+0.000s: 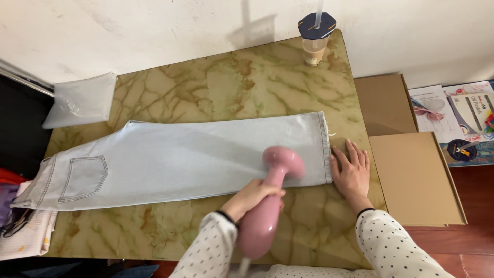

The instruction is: Using a handheld garment steamer to remove wrinkles from a pair of jeans laid flat on a table.

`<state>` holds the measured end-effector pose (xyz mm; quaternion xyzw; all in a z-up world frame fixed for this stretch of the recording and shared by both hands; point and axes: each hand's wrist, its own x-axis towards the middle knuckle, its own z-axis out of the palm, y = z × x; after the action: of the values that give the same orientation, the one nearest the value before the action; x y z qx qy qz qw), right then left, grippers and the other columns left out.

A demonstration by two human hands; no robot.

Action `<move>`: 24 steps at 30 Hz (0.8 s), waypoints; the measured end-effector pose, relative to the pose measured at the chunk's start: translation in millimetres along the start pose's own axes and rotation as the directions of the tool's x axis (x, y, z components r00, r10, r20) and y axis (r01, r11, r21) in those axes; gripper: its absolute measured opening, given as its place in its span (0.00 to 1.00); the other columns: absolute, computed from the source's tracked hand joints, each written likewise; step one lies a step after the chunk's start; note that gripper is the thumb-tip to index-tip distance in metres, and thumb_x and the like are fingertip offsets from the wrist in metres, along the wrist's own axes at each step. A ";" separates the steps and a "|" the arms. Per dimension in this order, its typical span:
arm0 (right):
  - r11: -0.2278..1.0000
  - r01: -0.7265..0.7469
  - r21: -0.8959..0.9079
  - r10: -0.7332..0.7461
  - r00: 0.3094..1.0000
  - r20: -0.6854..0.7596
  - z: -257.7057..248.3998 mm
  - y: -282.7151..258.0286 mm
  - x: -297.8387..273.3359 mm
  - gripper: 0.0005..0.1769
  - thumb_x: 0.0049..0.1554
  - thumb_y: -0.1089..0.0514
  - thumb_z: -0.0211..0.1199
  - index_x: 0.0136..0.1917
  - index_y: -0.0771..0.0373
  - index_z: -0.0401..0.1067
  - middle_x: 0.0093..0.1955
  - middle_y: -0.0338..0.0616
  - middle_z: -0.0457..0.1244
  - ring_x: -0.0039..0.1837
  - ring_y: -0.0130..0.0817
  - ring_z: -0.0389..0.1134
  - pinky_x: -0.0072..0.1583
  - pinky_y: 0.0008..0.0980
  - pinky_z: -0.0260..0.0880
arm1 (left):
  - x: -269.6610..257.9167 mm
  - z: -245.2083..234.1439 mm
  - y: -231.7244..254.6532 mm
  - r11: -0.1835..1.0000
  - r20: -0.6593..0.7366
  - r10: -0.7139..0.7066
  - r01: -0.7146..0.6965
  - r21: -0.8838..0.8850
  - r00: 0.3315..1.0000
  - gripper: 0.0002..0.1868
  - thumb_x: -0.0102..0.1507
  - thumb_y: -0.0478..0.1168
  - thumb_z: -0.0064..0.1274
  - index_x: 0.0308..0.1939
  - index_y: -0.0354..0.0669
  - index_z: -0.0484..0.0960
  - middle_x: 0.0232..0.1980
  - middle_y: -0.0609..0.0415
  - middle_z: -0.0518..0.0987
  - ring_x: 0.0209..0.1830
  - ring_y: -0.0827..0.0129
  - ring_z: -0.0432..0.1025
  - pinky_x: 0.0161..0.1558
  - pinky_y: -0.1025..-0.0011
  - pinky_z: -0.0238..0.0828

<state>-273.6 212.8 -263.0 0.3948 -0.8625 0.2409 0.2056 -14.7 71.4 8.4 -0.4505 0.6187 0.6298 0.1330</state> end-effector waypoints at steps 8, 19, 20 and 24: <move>0.995 -0.015 0.096 0.006 0.995 0.096 -24.2 -15.6 8.4 0.23 0.67 0.40 0.59 0.68 0.50 0.80 0.82 0.52 0.62 0.83 0.49 0.60 0.85 0.53 0.50 | -32.7 -31.8 -15.1 0.955 0.087 -0.183 0.198 -0.221 0.979 0.09 0.62 0.39 0.57 0.40 0.37 0.78 0.34 0.44 0.85 0.31 0.62 0.78 0.40 0.69 0.73; 0.999 -0.011 -0.042 0.012 1.000 0.015 -2.9 -3.2 -2.1 0.21 0.65 0.35 0.61 0.68 0.39 0.79 0.79 0.41 0.66 0.81 0.39 0.65 0.83 0.49 0.59 | 83.6 -19.2 -8.4 0.962 -0.226 0.047 -0.105 -0.253 0.973 0.42 0.54 0.63 0.68 0.63 0.39 0.84 0.59 0.43 0.83 0.63 0.56 0.77 0.61 0.57 0.72; 0.999 -0.002 -0.039 0.002 1.000 0.015 -3.2 -3.4 -2.2 0.21 0.65 0.35 0.61 0.68 0.39 0.79 0.79 0.41 0.66 0.81 0.39 0.65 0.83 0.49 0.59 | 80.4 -22.2 -6.9 0.959 -0.232 0.046 -0.108 -0.260 0.972 0.42 0.54 0.63 0.68 0.63 0.39 0.84 0.59 0.43 0.83 0.63 0.56 0.77 0.61 0.57 0.72; 1.000 0.007 -0.022 -0.007 1.000 0.003 -3.8 -3.1 -0.2 0.22 0.65 0.36 0.62 0.68 0.40 0.80 0.78 0.43 0.67 0.81 0.40 0.66 0.82 0.50 0.60 | 55.7 -26.9 2.8 0.960 -0.226 0.020 -0.082 -0.267 0.974 0.42 0.53 0.63 0.67 0.63 0.38 0.84 0.59 0.43 0.83 0.63 0.56 0.76 0.61 0.56 0.71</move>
<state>-270.4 213.3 -259.3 0.3960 -0.8639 0.2301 0.2096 -37.0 24.9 -25.9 -0.5154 0.5477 0.6588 -0.0169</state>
